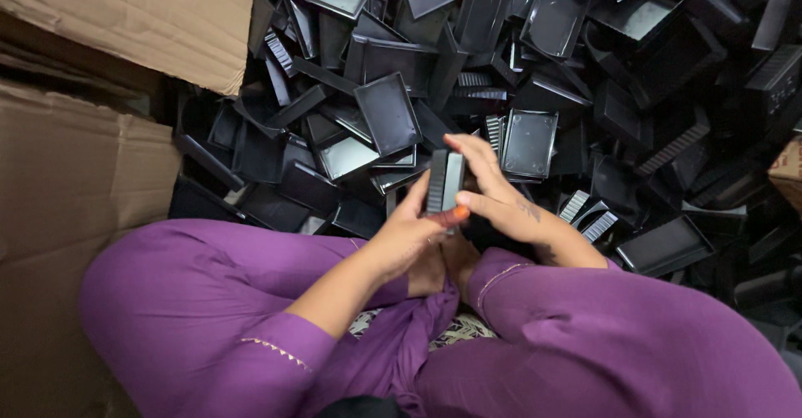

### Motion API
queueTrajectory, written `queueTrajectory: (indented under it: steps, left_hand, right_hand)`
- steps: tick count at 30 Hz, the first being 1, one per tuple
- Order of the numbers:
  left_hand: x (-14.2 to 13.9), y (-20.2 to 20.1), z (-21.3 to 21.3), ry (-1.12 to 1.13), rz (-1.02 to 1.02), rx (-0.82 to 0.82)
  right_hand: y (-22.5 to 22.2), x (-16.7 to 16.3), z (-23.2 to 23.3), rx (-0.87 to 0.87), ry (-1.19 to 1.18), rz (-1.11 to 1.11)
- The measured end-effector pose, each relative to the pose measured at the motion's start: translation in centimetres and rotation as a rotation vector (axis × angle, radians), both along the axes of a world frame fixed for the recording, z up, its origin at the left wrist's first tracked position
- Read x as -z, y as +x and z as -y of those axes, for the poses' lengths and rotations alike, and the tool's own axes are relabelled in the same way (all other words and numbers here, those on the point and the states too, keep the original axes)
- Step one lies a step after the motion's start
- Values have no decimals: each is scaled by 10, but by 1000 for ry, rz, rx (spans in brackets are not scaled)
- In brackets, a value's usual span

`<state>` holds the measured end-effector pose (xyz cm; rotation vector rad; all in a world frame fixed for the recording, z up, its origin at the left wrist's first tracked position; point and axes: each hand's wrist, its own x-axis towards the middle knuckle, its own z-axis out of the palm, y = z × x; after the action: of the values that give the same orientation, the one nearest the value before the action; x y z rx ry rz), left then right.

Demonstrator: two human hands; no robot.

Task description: The person sits on the floor and repeatedly picks up small black plastic cases from a large pile, opens and closes them, and places them into a cardboard box. The person handles the cases one at a time, inspecting each before moving it.

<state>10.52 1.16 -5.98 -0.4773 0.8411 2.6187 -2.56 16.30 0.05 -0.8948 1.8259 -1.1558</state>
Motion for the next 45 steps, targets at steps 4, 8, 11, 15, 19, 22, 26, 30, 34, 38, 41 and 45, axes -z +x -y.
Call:
queueTrajectory:
  steps: [4, 8, 11, 15, 19, 22, 26, 30, 34, 38, 41, 45]
  left_hand:
    - [-2, 9, -10, 83, -70, -2]
    - [2, 11, -11, 218, 82, 22]
    - [8, 7, -9, 30, -84, -62]
    - [15, 3, -7, -409, -204, -82]
    - [18, 4, -2, -455, -301, -49]
    - [17, 4, 1, -480, -384, -62]
    - [15, 1, -2, -387, -247, -13]
    - [16, 5, -5, -598, -286, -31]
    - [20, 9, -4, -747, -477, -133]
    - [22, 5, -3, -389, -227, 44]
    - [21, 1, -3, -211, -57, 51]
    - [20, 0, -5, -73, 9, 73]
  right_hand:
    - [-2, -13, -2, -152, -134, -65]
    - [3, -18, 2, -107, 37, -162]
    - [4, -20, 6, -64, -54, -184]
    - [2, -25, 5, -41, 47, -433]
    - [5, -28, 7, -16, -53, -284]
    - [6, -29, 9, -5, -110, -275]
    - [6, -31, 11, -22, -53, -372]
    - [6, -29, 12, -69, 3, -476]
    - [8, -25, 17, -117, -14, -421]
    - [7, -25, 19, -129, -69, -380]
    - [4, -29, 18, -219, -25, -325]
    - [1, -35, 15, -203, 98, -350]
